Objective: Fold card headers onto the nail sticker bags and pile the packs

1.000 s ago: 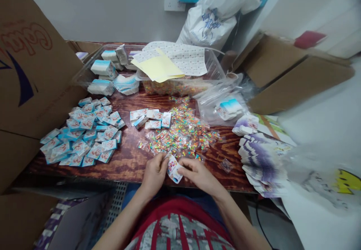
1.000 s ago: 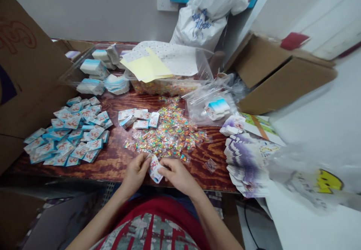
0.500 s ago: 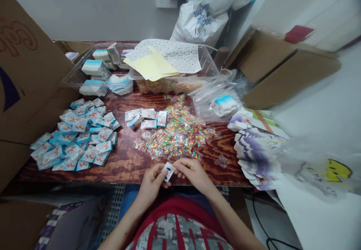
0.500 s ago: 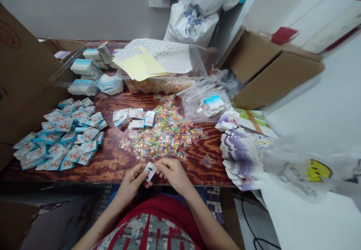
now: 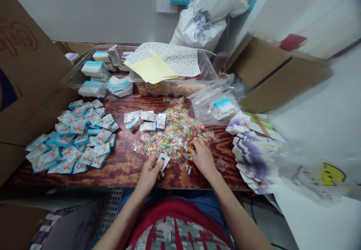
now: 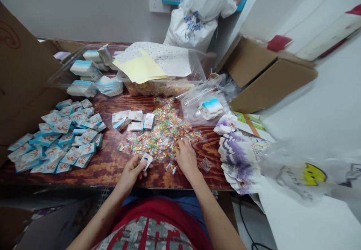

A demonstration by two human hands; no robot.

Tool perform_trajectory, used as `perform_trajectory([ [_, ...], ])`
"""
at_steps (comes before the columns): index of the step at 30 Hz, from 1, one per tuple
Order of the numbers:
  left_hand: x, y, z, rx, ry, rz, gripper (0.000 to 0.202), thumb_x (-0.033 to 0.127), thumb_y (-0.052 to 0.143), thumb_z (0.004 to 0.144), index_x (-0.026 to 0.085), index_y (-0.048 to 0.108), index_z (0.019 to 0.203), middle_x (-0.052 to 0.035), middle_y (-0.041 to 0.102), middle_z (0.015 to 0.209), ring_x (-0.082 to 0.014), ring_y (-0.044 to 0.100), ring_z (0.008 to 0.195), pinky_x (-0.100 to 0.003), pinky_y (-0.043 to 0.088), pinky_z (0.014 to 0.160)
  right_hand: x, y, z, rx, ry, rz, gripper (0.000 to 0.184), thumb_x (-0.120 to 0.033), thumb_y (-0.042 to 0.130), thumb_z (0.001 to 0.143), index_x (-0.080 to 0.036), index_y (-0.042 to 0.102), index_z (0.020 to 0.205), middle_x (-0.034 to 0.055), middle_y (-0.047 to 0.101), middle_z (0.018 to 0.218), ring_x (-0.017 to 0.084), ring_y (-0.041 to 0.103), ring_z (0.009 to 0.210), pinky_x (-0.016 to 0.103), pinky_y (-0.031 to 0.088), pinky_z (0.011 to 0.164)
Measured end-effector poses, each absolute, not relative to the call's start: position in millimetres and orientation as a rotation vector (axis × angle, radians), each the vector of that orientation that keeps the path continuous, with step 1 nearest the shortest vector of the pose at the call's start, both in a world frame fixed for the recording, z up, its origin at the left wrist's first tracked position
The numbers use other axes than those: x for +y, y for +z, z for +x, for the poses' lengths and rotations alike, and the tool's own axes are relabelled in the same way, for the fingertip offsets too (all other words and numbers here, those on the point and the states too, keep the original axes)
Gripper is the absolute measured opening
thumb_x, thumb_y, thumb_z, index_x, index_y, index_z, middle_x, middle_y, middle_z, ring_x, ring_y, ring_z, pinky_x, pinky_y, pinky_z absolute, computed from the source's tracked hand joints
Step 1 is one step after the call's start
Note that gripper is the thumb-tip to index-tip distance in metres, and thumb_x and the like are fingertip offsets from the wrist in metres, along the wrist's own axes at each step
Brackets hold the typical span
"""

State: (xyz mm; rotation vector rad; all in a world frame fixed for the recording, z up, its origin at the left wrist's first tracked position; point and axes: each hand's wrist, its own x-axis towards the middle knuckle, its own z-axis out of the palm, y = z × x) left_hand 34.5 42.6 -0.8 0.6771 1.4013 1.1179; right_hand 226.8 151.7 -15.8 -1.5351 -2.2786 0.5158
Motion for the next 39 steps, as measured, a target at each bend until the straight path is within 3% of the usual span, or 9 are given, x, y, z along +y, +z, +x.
perform_trajectory([
  [7,45,0,29,1.412,1.066,0.729,0.042,0.054,0.062,0.076,0.015,0.056,0.092,-0.0036,0.069,0.076,-0.0061,0.048,0.042,-0.016,0.031,0.039,154,12,236,-2.003,0.601,-1.38,0.015,-0.015,0.045,0.09,-0.02,0.056,0.081,0.0047,0.061,0.085,0.02,0.058,0.08,0.03,0.041,0.076],
  [12,51,5,39,1.373,0.984,0.901,0.034,0.047,0.055,0.083,0.016,0.058,0.096,-0.0008,0.064,0.072,-0.0077,0.046,0.044,-0.018,0.032,0.04,128,42,207,-2.153,1.036,-1.069,0.016,-0.015,0.049,0.091,-0.021,0.058,0.079,0.0009,0.061,0.077,0.017,0.058,0.073,0.025,0.04,0.069],
  [18,45,11,43,1.206,0.952,0.901,0.027,0.039,0.058,0.085,0.019,0.055,0.102,0.005,0.052,0.068,-0.0085,0.045,0.051,-0.019,0.037,0.047,112,33,185,-2.301,0.96,-1.028,0.017,-0.011,0.047,0.091,-0.02,0.055,0.078,0.0025,0.058,0.08,0.017,0.054,0.073,0.027,0.037,0.067],
  [23,39,14,40,1.21,0.963,0.887,0.034,0.051,0.054,0.087,0.017,0.053,0.09,0.0037,0.052,0.068,-0.0072,0.041,0.047,-0.019,0.031,0.043,113,18,188,-2.003,1.345,-1.103,0.003,-0.019,0.06,0.084,-0.021,0.058,0.086,-0.0007,0.058,0.077,0.016,0.054,0.069,0.026,0.041,0.066],
  [27,36,18,43,1.271,0.863,1.015,0.028,0.044,0.052,0.09,0.017,0.055,0.084,0.0035,0.053,0.065,-0.0089,0.045,0.05,-0.02,0.033,0.048,115,11,194,-1.771,1.803,-1.072,0.016,-0.033,0.067,0.078,-0.019,0.06,0.079,-0.001,0.06,0.071,0.016,0.056,0.064,0.026,0.042,0.06],
  [30,44,26,32,1.332,0.764,1.173,0.025,0.04,0.05,0.091,0.018,0.057,0.082,0.0037,0.054,0.063,-0.0121,0.051,0.056,-0.022,0.038,0.054,117,11,203,-1.677,1.886,-1.087,0.024,-0.038,0.071,0.075,-0.018,0.059,0.068,-0.0022,0.058,0.063,0.014,0.053,0.058,0.024,0.04,0.057],
  [33,69,35,-3,1.655,0.855,1.443,0.02,0.034,0.048,0.093,0.019,0.06,0.088,-0.0019,0.064,0.084,-0.018,0.059,0.08,-0.028,0.044,0.073,119,13,213,-1.586,1.821,-1.154,0.026,-0.039,0.075,0.073,-0.017,0.062,0.067,-0.0016,0.06,0.064,0.014,0.054,0.061,0.025,0.04,0.058],
  [36,101,37,-47,2.373,0.895,1.592,0.019,0.024,0.053,0.089,0.019,0.06,0.106,-0.0103,0.062,0.107,-0.0266,0.055,0.102,-0.037,0.041,0.089,118,13,216,-1.525,1.829,-1.159,0.026,-0.04,0.077,0.072,-0.018,0.063,0.068,-0.0014,0.061,0.063,0.015,0.055,0.06,0.025,0.041,0.058],
  [39,119,32,-78,2.554,0.736,1.656,0.018,0.018,0.057,0.084,0.017,0.06,0.102,-0.0135,0.062,0.104,-0.0313,0.053,0.104,-0.04,0.04,0.089,113,10,213,-1.539,1.827,-1.1,0.026,-0.041,0.077,0.071,-0.019,0.063,0.065,-0.0012,0.061,0.063,0.015,0.055,0.06,0.026,0.042,0.057],
])
